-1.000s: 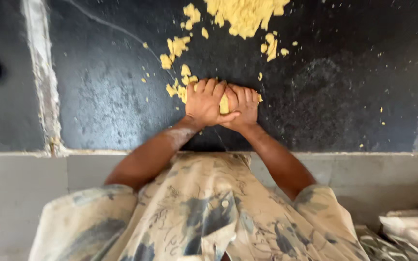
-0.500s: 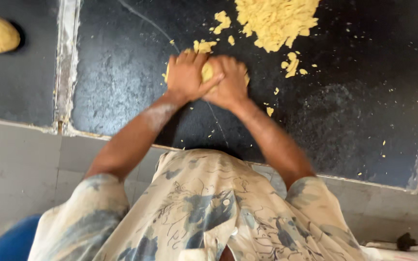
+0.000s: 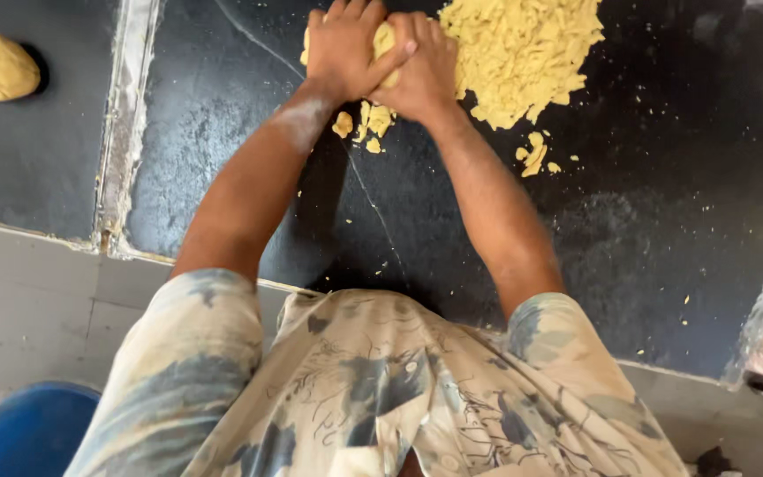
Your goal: The person gathers scraps of yellow dough on a dark surface and kneads them together by hand into a smooth log.
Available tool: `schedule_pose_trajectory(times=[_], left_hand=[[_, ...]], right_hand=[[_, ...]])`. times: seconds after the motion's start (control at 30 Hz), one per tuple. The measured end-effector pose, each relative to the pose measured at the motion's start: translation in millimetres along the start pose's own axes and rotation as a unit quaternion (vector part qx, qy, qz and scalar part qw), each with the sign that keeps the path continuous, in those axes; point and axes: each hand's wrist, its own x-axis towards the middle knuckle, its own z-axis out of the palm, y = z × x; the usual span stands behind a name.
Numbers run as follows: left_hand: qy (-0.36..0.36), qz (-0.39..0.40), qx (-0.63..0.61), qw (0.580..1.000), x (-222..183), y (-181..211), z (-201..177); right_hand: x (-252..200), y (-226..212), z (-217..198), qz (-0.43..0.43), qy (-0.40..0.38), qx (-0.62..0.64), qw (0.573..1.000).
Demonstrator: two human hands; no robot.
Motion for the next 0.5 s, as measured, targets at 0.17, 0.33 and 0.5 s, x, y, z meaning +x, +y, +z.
schedule_pose_trajectory(times=[0.17, 0.33, 0.5], left_hand=[[0.006, 0.021, -0.016, 1.000, -96, 44, -34], [0.014, 0.035, -0.008, 0.999, -207, 90, -61], [-0.041, 0.076, -0.037, 0.996, -265, 105, -88]], right_hand=[[-93, -60, -16, -0.032, 0.021, -0.005, 0.999], [-191, -110, -36, -0.112, 0.040, -0.003, 0.993], [-253, -126, -52, -0.083, -0.049, 0.106, 0.990]])
